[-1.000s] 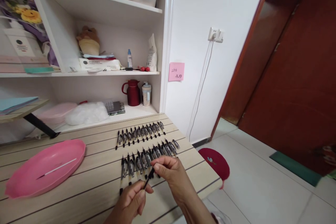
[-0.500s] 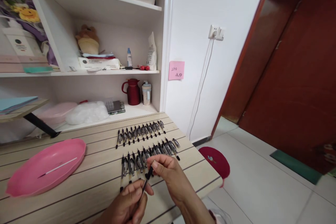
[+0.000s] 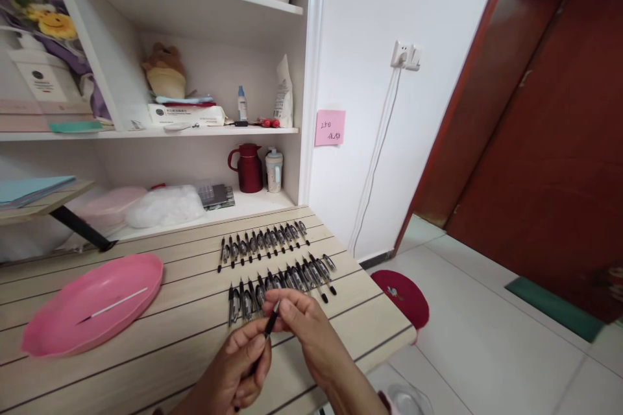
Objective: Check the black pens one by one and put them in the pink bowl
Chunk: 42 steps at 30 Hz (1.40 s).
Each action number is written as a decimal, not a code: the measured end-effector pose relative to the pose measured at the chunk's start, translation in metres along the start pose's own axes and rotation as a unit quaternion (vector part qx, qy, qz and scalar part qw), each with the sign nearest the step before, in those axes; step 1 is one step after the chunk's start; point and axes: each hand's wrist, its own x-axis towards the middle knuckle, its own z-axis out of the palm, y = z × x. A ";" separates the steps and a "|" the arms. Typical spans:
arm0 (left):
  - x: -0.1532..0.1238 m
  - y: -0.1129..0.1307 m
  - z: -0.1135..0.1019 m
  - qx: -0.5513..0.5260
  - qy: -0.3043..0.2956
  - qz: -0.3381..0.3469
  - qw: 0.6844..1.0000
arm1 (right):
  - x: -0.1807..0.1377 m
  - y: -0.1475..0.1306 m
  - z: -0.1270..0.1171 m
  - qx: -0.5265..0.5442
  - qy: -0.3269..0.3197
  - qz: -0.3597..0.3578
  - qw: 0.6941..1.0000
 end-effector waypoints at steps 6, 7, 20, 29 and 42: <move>0.000 0.000 -0.001 0.006 -0.004 0.002 1.000 | 0.003 0.006 0.001 0.017 0.023 -0.038 0.999; 0.000 -0.001 -0.001 0.006 -0.002 0.003 1.000 | 0.003 0.007 0.001 0.018 0.021 -0.039 0.999; 0.000 0.000 -0.002 0.011 0.003 0.000 1.000 | 0.002 0.006 0.002 0.068 -0.020 -0.014 0.997; 0.002 -0.002 -0.004 0.016 0.013 -0.004 1.000 | 0.004 0.008 -0.001 0.042 -0.014 -0.021 0.999; 0.003 -0.002 -0.006 0.032 0.020 -0.013 0.999 | 0.002 0.011 -0.005 0.025 -0.005 -0.025 0.999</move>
